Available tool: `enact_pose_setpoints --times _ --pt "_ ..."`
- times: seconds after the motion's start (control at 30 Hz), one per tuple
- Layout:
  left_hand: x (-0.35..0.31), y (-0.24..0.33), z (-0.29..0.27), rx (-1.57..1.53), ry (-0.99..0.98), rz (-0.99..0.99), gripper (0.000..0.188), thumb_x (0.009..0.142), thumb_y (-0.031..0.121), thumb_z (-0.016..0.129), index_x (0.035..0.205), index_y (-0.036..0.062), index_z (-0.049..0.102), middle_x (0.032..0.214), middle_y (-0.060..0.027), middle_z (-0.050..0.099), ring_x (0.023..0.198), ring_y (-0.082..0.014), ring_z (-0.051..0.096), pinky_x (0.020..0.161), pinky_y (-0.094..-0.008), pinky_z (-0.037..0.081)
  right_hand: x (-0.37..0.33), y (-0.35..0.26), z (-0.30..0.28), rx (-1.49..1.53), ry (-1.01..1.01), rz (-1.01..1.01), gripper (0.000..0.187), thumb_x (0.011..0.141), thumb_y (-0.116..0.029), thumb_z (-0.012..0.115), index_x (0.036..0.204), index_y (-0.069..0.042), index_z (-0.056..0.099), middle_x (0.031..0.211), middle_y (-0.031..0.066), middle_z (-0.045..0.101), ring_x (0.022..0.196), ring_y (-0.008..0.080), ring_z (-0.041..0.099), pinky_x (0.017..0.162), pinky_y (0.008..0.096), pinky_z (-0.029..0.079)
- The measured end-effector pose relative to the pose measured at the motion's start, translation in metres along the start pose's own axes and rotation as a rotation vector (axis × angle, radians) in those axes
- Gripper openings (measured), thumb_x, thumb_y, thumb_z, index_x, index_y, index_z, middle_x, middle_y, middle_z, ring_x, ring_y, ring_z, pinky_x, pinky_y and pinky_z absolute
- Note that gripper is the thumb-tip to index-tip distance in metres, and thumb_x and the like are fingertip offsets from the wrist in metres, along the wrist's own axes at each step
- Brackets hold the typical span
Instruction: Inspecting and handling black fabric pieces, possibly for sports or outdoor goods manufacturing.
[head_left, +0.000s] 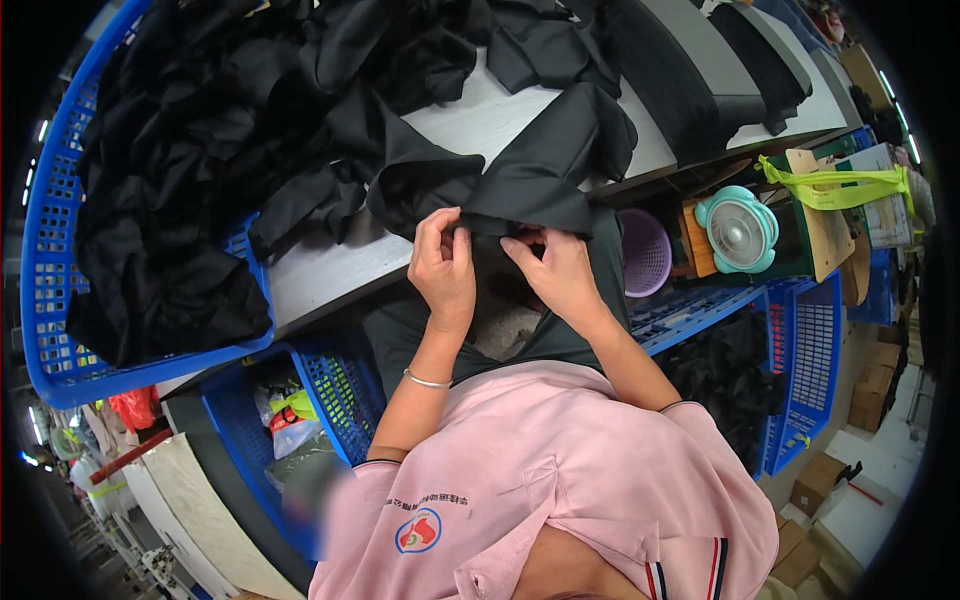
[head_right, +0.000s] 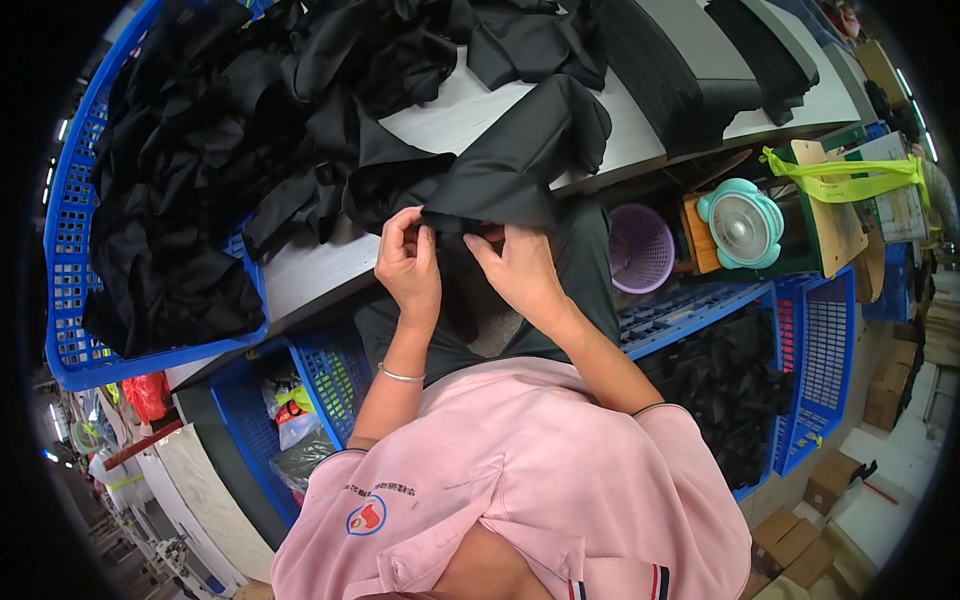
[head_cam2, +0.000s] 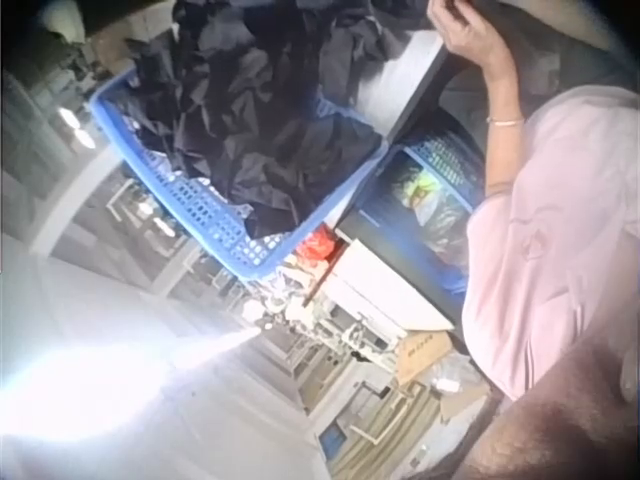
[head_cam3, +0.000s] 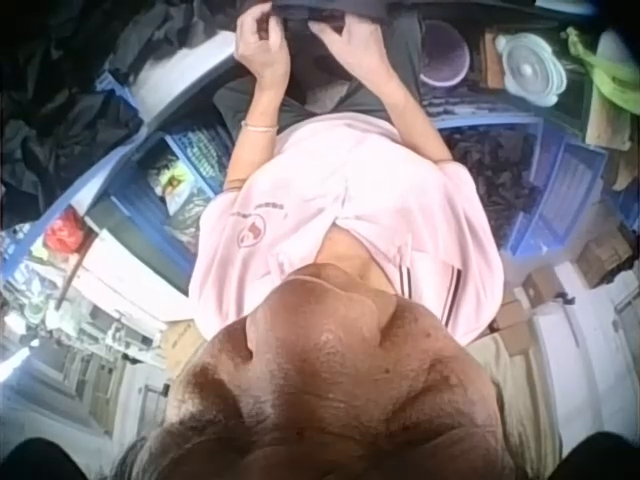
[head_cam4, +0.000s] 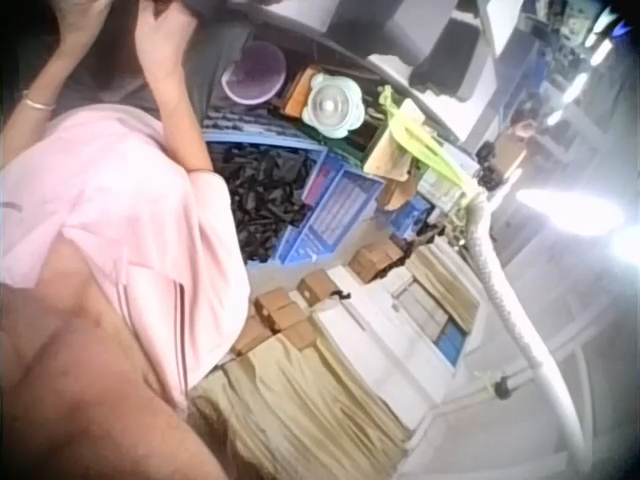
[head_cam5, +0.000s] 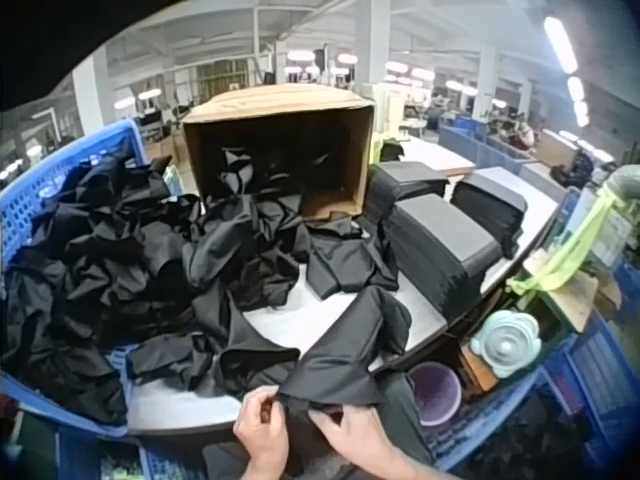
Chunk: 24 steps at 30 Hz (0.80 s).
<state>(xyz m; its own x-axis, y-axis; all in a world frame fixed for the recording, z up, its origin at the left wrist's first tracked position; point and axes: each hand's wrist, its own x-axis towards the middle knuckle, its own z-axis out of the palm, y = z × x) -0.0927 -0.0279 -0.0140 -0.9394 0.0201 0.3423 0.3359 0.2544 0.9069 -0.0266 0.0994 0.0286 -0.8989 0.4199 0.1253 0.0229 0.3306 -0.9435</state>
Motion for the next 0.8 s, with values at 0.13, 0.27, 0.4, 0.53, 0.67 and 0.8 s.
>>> enact_pose_setpoints --times 0.13,0.27,0.4,0.53,0.67,0.8 --pt "0.007 -0.005 0.001 0.04 -0.05 0.11 0.03 0.087 -0.005 0.067 0.116 0.0028 0.07 0.099 -0.0088 0.073 0.072 -0.0143 0.062 0.065 -0.0279 0.051 -0.001 0.002 -0.001 -0.115 -0.007 -0.159 0.026 0.086 -0.008 0.076 0.107 0.003 0.066 0.101 0.0152 0.071 0.089 0.0296 0.07 0.079 0.0366 0.055" --pt "-0.001 -0.009 0.0 -0.05 -0.173 -0.246 0.034 0.089 -0.008 0.059 0.121 -0.0005 0.067 0.104 -0.0092 0.073 0.089 -0.012 0.066 0.078 -0.0265 0.052 0.007 0.0 -0.014 -0.14 -0.01 -0.352 0.025 0.081 -0.004 0.075 0.104 0.002 0.068 0.103 0.0184 0.069 0.092 0.0382 0.066 0.08 0.0402 0.053" --pt "-0.022 -0.01 0.021 -0.435 -0.151 -0.366 0.031 0.094 -0.005 0.052 0.124 -0.0056 0.063 0.112 -0.0073 0.07 0.096 -0.0132 0.065 0.073 -0.0229 0.05 0.018 0.008 -0.03 -0.826 -0.038 -0.337 0.027 0.072 -0.002 0.075 0.098 0.0 0.07 0.1 0.0179 0.068 0.093 0.037 0.064 0.08 0.0401 0.05" --pt "-0.055 -0.006 0.053 -0.662 -0.345 -0.77 0.022 0.099 0.008 0.059 0.118 -0.0027 0.063 0.089 -0.004 0.069 0.068 -0.0055 0.06 0.057 -0.0213 0.047 0.009 0.022 -0.017 -0.979 0.17 -0.453 0.032 0.073 0.0 0.066 0.105 0.002 0.067 0.121 0.0181 0.059 0.116 0.0355 0.057 0.092 0.0443 0.047" --pt "-0.077 -0.009 0.069 -0.687 -0.335 -0.928 0.02 0.099 0.011 0.057 0.111 -0.0038 0.062 0.078 -0.0011 0.065 0.062 -0.0068 0.055 0.053 -0.0235 0.043 0.004 0.043 -0.004 -0.854 0.038 -0.093 0.022 0.073 -0.001 0.064 0.095 0.002 0.065 0.105 0.0183 0.061 0.101 0.0365 0.059 0.092 0.0418 0.049" --pt "-0.082 -0.019 0.067 -0.767 -0.533 -0.752 0.026 0.096 0.011 0.057 0.115 -0.0059 0.059 0.08 -0.0006 0.063 0.075 -0.0082 0.057 0.066 -0.0249 0.047 0.007 0.063 -0.005 -0.749 0.191 -0.515 0.019 0.076 -0.005 0.065 0.094 0.001 0.065 0.092 0.0197 0.064 0.092 0.0417 0.061 0.09 0.0518 0.046"
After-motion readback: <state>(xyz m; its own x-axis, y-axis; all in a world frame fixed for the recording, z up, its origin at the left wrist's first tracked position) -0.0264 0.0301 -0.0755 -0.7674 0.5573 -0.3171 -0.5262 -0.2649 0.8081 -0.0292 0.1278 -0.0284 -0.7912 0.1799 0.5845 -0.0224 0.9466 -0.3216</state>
